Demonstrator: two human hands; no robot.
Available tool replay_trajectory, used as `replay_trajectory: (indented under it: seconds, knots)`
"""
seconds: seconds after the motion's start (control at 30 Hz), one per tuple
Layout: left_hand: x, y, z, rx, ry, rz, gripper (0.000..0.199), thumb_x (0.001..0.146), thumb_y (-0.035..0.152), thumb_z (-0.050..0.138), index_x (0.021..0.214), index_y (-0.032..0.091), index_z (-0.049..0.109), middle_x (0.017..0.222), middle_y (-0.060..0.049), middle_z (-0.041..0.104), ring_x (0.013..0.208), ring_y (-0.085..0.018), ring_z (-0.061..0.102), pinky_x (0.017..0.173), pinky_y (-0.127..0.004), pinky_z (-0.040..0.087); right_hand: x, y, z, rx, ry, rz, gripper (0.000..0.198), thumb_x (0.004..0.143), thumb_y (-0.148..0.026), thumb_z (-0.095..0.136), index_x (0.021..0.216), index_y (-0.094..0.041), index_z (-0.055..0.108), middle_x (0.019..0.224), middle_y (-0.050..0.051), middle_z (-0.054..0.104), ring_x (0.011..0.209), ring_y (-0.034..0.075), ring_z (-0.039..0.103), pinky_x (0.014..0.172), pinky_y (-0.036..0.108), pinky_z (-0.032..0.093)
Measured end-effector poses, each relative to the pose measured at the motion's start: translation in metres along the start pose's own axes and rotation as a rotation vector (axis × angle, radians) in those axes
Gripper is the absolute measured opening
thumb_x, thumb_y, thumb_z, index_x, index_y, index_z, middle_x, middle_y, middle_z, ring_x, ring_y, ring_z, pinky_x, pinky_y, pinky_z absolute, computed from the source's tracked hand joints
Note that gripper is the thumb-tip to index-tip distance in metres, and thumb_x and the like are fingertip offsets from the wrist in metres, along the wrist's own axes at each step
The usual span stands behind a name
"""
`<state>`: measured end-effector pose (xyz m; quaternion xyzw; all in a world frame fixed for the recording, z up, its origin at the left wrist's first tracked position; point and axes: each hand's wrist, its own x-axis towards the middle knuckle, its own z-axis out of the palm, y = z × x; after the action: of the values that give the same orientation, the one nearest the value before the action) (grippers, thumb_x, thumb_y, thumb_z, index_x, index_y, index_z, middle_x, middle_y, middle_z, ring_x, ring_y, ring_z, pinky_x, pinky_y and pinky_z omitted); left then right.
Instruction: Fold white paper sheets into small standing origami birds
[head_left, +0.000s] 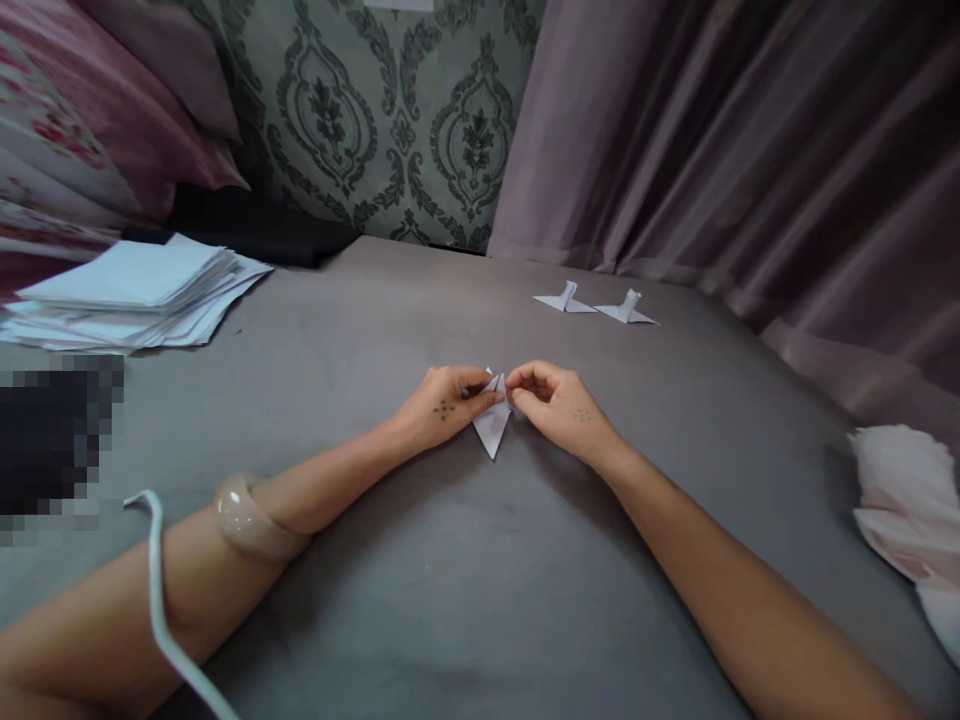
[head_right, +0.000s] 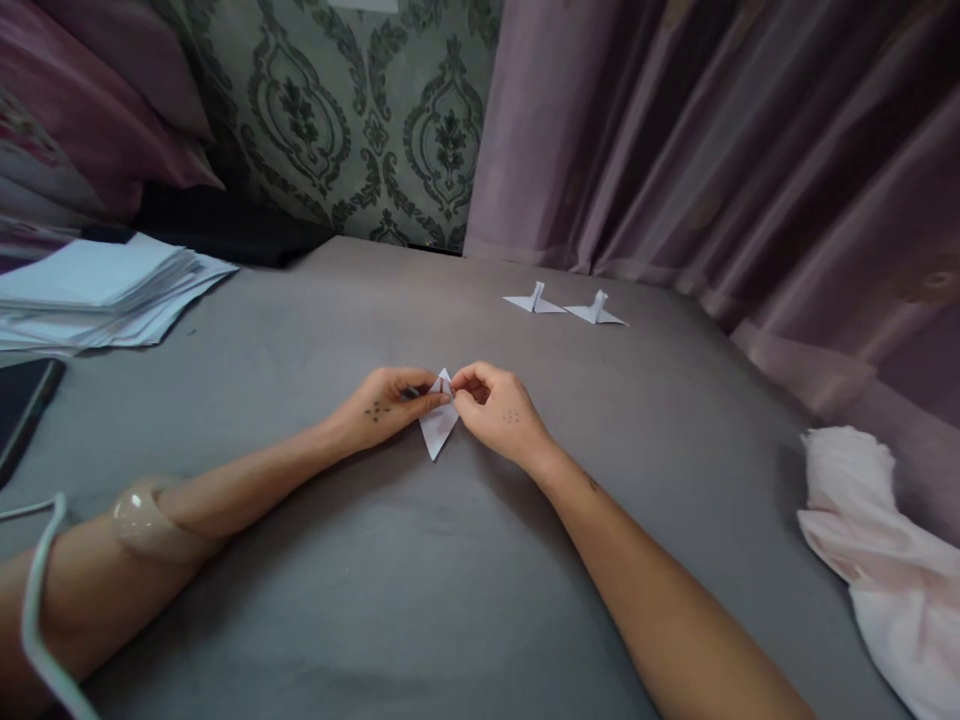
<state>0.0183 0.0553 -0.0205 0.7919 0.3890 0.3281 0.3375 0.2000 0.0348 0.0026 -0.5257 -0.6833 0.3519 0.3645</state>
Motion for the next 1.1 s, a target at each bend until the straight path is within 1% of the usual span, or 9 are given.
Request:
replay_trajectory:
  seconds: [0.07,0.17,0.27,0.4,0.53,0.77,0.87,1.0,1.1]
  knots:
    - [0.000,0.001,-0.001,0.034,0.002,0.011,0.028,0.088,0.037,0.054,0.074,0.016,0.066,0.062,0.002,0.051,0.061,-0.011,0.045,0.056,-0.022,0.035,0.000,-0.004,0.000,-0.006,-0.002,0.019,0.013,0.078,-0.030,0.058,0.081,-0.018,0.063,0.075,0.001,0.066,0.069,0.014,0.060,0.070,0.028,0.047]
    - [0.001,0.003,-0.002,0.100,0.016,0.036,0.030,0.088,0.033,0.055,0.064,0.015,0.061,0.058,0.004,0.045,0.058,-0.009,0.040,0.056,-0.022,0.031,0.000,-0.011,0.001,-0.005,-0.007,0.045,0.029,0.084,-0.043,0.055,0.074,-0.018,0.063,0.070,0.002,0.064,0.068,0.014,0.060,0.069,0.028,0.046]
    - [0.002,0.004,-0.002,0.159,0.024,0.084,0.034,0.088,0.031,0.056,0.058,0.015,0.055,0.055,0.005,0.042,0.054,-0.008,0.035,0.057,-0.023,0.030,0.002,-0.016,0.003,-0.020,0.015,0.075,0.036,0.084,-0.049,0.055,0.068,-0.017,0.062,0.066,0.002,0.064,0.066,0.014,0.059,0.068,0.028,0.045]
    - [0.003,0.002,0.000,0.218,0.019,0.106,0.035,0.089,0.030,0.054,0.058,0.015,0.052,0.055,0.005,0.044,0.054,-0.008,0.037,0.064,-0.024,0.032,0.003,-0.015,0.003,-0.048,0.030,0.081,0.035,0.083,-0.047,0.056,0.065,-0.017,0.062,0.063,0.002,0.063,0.062,0.014,0.057,0.064,0.028,0.044]
    - [0.003,0.001,0.000,0.229,0.002,0.117,0.033,0.091,0.030,0.053,0.061,0.016,0.054,0.057,0.005,0.047,0.056,-0.008,0.041,0.070,-0.026,0.033,0.004,-0.014,0.001,-0.106,0.046,0.069,0.032,0.083,-0.042,0.056,0.064,-0.017,0.064,0.062,0.002,0.064,0.061,0.014,0.058,0.064,0.028,0.043]
    - [0.002,0.002,-0.001,0.215,0.009,0.138,0.033,0.092,0.031,0.053,0.064,0.016,0.059,0.062,0.003,0.052,0.059,-0.009,0.045,0.067,-0.025,0.034,0.005,-0.015,-0.003,-0.140,0.048,0.110,0.028,0.079,-0.042,0.060,0.067,-0.018,0.070,0.063,0.003,0.067,0.061,0.014,0.060,0.062,0.027,0.046]
    - [0.002,0.003,-0.001,0.206,-0.002,0.133,0.031,0.092,0.032,0.052,0.068,0.016,0.064,0.065,0.001,0.056,0.061,-0.010,0.048,0.066,-0.025,0.036,0.006,-0.015,-0.003,-0.088,0.043,0.184,0.025,0.077,-0.038,0.062,0.067,-0.017,0.070,0.066,0.005,0.069,0.061,0.015,0.061,0.059,0.027,0.047]
    - [0.002,0.006,-0.001,0.147,0.009,0.095,0.024,0.090,0.033,0.055,0.080,0.018,0.070,0.071,0.001,0.063,0.064,-0.010,0.053,0.067,-0.024,0.038,0.007,-0.018,-0.003,0.061,0.032,0.353,0.017,0.073,-0.030,0.065,0.064,-0.016,0.068,0.067,0.005,0.069,0.058,0.012,0.060,0.054,0.024,0.047]
    - [0.001,0.007,-0.001,0.112,0.038,0.063,0.017,0.088,0.029,0.058,0.086,0.018,0.071,0.074,0.001,0.065,0.065,-0.010,0.054,0.066,-0.023,0.039,0.006,-0.019,-0.004,0.136,0.005,0.390,0.018,0.073,-0.033,0.068,0.066,-0.016,0.068,0.067,0.003,0.067,0.052,0.009,0.055,0.050,0.022,0.046]
